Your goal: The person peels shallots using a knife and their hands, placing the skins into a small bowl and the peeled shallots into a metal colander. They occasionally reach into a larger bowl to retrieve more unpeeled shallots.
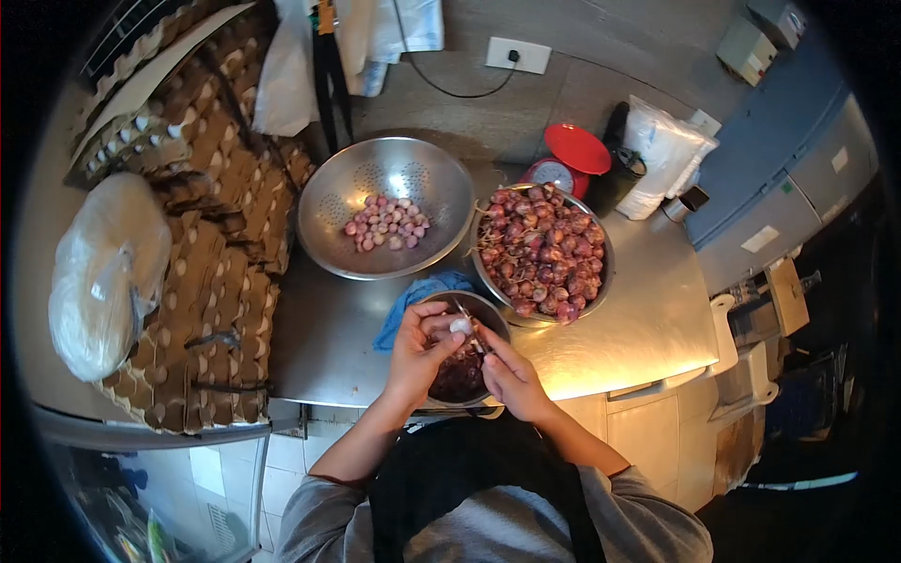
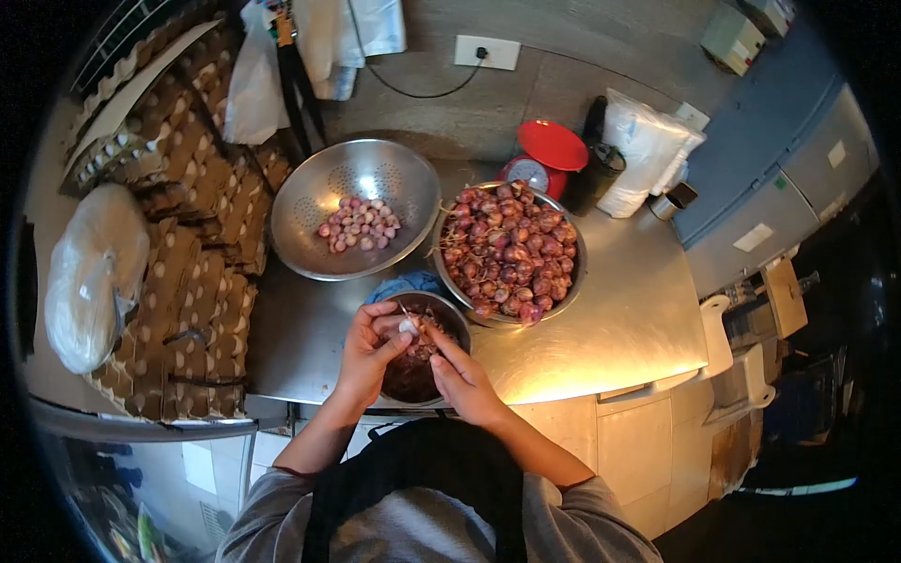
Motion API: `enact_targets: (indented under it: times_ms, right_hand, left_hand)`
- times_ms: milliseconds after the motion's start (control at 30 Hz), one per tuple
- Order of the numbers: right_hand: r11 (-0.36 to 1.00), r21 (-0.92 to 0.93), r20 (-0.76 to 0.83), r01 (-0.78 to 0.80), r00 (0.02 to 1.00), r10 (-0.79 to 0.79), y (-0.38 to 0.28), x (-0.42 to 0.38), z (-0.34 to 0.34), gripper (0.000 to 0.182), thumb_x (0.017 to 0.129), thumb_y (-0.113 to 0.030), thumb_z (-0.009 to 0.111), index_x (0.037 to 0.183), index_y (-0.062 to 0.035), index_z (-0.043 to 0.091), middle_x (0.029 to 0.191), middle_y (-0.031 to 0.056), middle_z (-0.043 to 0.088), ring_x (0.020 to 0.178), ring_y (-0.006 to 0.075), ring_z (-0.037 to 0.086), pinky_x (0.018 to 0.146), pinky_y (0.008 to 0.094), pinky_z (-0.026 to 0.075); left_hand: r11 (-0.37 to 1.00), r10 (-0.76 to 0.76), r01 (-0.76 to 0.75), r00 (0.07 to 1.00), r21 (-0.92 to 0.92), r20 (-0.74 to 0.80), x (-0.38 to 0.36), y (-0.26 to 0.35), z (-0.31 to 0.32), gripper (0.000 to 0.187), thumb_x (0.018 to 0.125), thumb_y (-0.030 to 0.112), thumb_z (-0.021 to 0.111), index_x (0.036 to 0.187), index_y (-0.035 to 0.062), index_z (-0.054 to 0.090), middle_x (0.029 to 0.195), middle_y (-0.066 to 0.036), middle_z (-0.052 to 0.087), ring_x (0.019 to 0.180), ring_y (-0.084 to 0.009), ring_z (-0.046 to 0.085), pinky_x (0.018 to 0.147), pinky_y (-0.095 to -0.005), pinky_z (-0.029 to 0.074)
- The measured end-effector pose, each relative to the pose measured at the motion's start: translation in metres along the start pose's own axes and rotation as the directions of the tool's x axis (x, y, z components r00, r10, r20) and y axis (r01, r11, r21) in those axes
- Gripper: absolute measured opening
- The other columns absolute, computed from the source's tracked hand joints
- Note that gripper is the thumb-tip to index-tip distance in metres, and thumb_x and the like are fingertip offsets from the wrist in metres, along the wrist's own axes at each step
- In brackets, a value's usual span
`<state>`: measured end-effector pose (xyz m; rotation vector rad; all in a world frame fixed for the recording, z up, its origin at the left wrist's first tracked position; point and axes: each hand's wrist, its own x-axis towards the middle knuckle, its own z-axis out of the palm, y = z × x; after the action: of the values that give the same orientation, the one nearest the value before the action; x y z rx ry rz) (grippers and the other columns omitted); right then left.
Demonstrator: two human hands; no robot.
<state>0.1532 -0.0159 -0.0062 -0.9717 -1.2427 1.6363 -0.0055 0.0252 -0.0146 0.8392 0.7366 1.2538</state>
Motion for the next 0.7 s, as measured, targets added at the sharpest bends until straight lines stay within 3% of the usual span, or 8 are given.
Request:
enact_targets:
  times_ms: [133,267,400,433,533,600,667,700]
  right_hand:
    - [0.999,0.037,-0.052,-0.029,0.998,0.031,0.018,0.000,-0.015,0.039,0.094,-0.017,0.038,0.132,-0.0086,0.034,0.059,-0.0055,0.033,0.047,0.0029,0.031,0.043,0.0157,0.026]
    - [0.986,0.108,-0.072,-0.128,0.988,0.136,0.011,-0.003,-0.029,0.039,0.094,-0.016,0.037,0.132,-0.0089,0.034,0.059,-0.0054,0.032,0.047,0.0031,0.031,0.043,0.0160,0.027]
    - [0.994,0.031,-0.002,-0.101,0.995,0.101,0.002,-0.008,-0.038,0.043,0.095,-0.018,0.034,0.136,-0.0085,0.026,0.055,-0.0031,0.034,0.047,0.0051,0.033,0.045,0.0173,0.031]
    - [0.996,0.033,0.032,-0.081,0.996,0.080,0.003,-0.010,-0.041,0.042,0.095,-0.018,0.034,0.135,-0.0088,0.027,0.057,-0.0034,0.034,0.047,0.0048,0.033,0.045,0.0171,0.031]
    - [0.998,0.046,0.123,-0.040,0.992,0.035,0.006,-0.016,-0.052,0.042,0.095,-0.017,0.035,0.135,-0.0087,0.028,0.059,-0.0041,0.035,0.049,0.0043,0.033,0.047,0.0166,0.031]
    - [0.996,0.073,0.152,-0.049,0.988,0.037,0.003,-0.021,-0.064,0.042,0.095,-0.017,0.034,0.135,-0.0073,0.027,0.059,-0.0038,0.035,0.049,0.0046,0.033,0.048,0.0166,0.031]
    - [0.994,0.066,0.196,-0.090,0.978,0.075,-0.011,-0.025,-0.075,0.042,0.095,-0.017,0.033,0.135,-0.0049,0.027,0.059,-0.0034,0.035,0.050,0.0048,0.034,0.048,0.0168,0.030]
    - [0.993,0.060,0.217,-0.098,0.973,0.083,-0.016,-0.027,-0.081,0.042,0.095,-0.017,0.033,0.135,-0.0047,0.027,0.059,-0.0034,0.035,0.050,0.0047,0.034,0.048,0.0168,0.030]
  left_hand:
    - [0.997,-0.076,0.075,0.997,-0.023,-0.033,-0.003,-0.003,0.003,0.040,0.078,-0.003,0.058,0.111,0.0026,0.036,0.103,-0.014,0.056,0.093,-0.0188,0.057,0.080,-0.0286,0.049]
    - [0.999,-0.020,0.022,0.994,0.024,-0.103,0.009,0.003,0.003,0.041,0.078,-0.002,0.060,0.111,0.0039,0.037,0.094,-0.011,0.058,0.080,-0.0167,0.058,0.070,-0.0255,0.049]
    - [0.886,0.348,-0.227,0.902,0.405,-0.256,0.069,0.028,-0.008,0.022,0.078,0.004,0.063,0.097,0.0015,0.052,0.088,-0.005,0.058,0.071,-0.0105,0.054,0.065,-0.0241,0.047]
    - [0.881,0.395,-0.277,0.878,0.384,-0.270,0.087,0.027,-0.013,0.023,0.078,0.003,0.062,0.100,0.0029,0.054,0.088,-0.005,0.059,0.072,-0.0107,0.054,0.061,-0.0234,0.046]
    - [0.715,0.576,-0.421,0.807,0.557,-0.129,0.122,0.019,0.003,0.022,0.078,0.003,0.061,0.100,0.0045,0.058,0.087,-0.004,0.061,0.071,-0.0106,0.055,0.060,-0.0229,0.046]
    - [0.691,0.410,-0.300,0.912,0.658,-0.014,0.129,0.009,0.027,0.016,0.078,0.004,0.062,0.094,0.0044,0.062,0.084,-0.006,0.063,0.071,-0.0116,0.058,0.061,-0.0248,0.047]
    - [0.634,0.348,-0.332,0.929,0.698,0.126,0.141,-0.018,0.048,0.014,0.075,0.006,0.063,0.089,0.0038,0.064,0.082,-0.010,0.063,0.072,-0.0185,0.061,0.064,-0.0289,0.048]
    - [0.530,0.338,-0.370,0.917,0.762,0.210,0.143,-0.024,0.061,0.015,0.074,0.007,0.063,0.088,0.0041,0.064,0.083,-0.011,0.063,0.074,-0.0235,0.061,0.066,-0.0312,0.048]
